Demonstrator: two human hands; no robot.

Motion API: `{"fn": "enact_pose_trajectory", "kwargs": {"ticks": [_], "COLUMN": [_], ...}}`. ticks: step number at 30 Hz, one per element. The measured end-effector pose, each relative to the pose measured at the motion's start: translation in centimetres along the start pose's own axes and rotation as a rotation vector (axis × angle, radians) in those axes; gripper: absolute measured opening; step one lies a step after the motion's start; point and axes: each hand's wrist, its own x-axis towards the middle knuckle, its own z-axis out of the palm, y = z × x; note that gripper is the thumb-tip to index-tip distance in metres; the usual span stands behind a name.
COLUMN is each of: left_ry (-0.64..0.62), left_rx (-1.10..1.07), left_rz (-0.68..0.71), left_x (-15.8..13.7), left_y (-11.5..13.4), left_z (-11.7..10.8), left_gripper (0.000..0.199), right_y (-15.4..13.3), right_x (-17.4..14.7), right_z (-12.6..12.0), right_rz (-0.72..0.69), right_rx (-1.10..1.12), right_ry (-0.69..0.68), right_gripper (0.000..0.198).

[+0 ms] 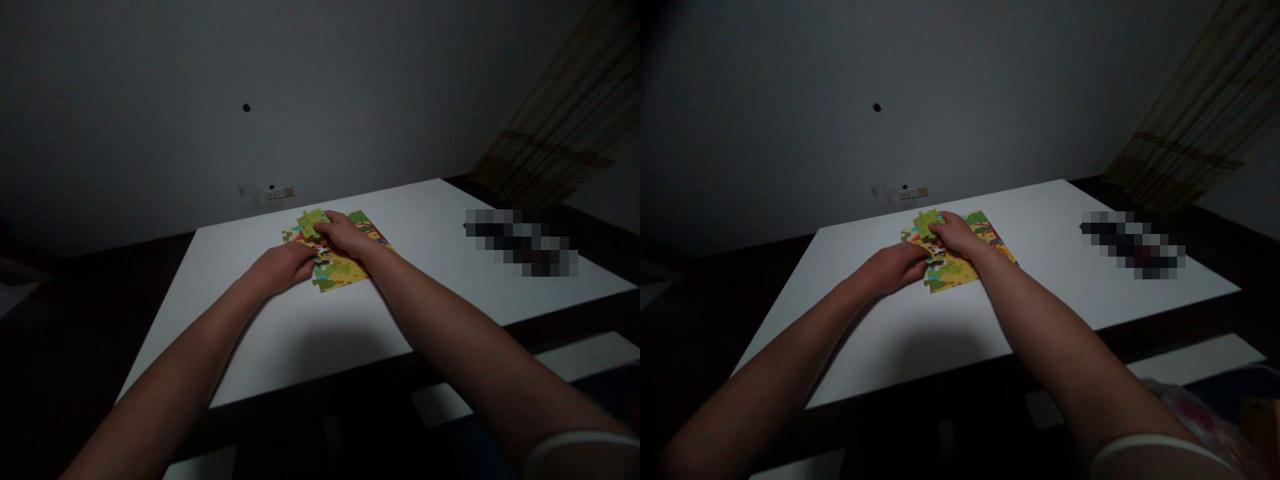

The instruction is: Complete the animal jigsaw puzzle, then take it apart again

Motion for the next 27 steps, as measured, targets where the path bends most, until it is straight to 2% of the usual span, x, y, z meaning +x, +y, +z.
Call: {"fn": "enact_pose_trajectory", "kwargs": {"ticks": [4,8,9,12,15,17,19,22,24,27], "left_ry": [0.168,0.385,0.429,0.517,0.548,0.552,0.539,0.524,0.521,0.464], "left_rx": [-0.046,-0.249,-0.302,-0.423,-0.467,-0.46,-0.447,-0.441,-0.418,-0.318], "left_rz": [-0.073,-0.183,-0.213,-0.287,-0.311,-0.31,-0.309,-0.31,-0.326,-0.337], "left_x": [0.4,0.4,0.4,0.4,0.6,0.6,0.7,0.8,0.7,0.2], "left_y": [-1.2,-2.9,-3.2,-3.9,-4.2,-4.2,-4.2,-4.3,-4.5,-5.3], "left_z": [1.0,1.8,1.9,2.1,2.2,2.2,2.2,2.0,2.0,2.0], "left_gripper": [0.025,0.024,0.025,0.03,0.032,0.03,0.029,0.025,0.027,0.043], "right_y": [1.0,1.0,0.8,0.1,-0.7,-1.1,-1.4,-1.4,-1.3,-1.1], "right_x": [0.6,0.3,0.1,-0.7,-1.4,-1.8,-2.0,-1.9,-1.6,-1.0], "right_z": [0.0,0.5,0.6,1.1,1.2,1.2,1.1,1.0,1.0,0.8], "right_rz": [-0.114,-0.204,-0.208,-0.158,-0.129,-0.17,-0.226,-0.249,-0.175,0.005], "right_rx": [-0.045,-0.043,-0.026,0.022,0.038,0.008,-0.084,-0.211,-0.194,-0.032], "right_ry": [0.002,-0.065,-0.09,-0.142,-0.166,-0.172,-0.136,-0.056,-0.019,-0.009], "right_gripper": [0.007,0.005,0.002,0.012,0.023,0.022,0.017,0.022,0.017,0.009]}}
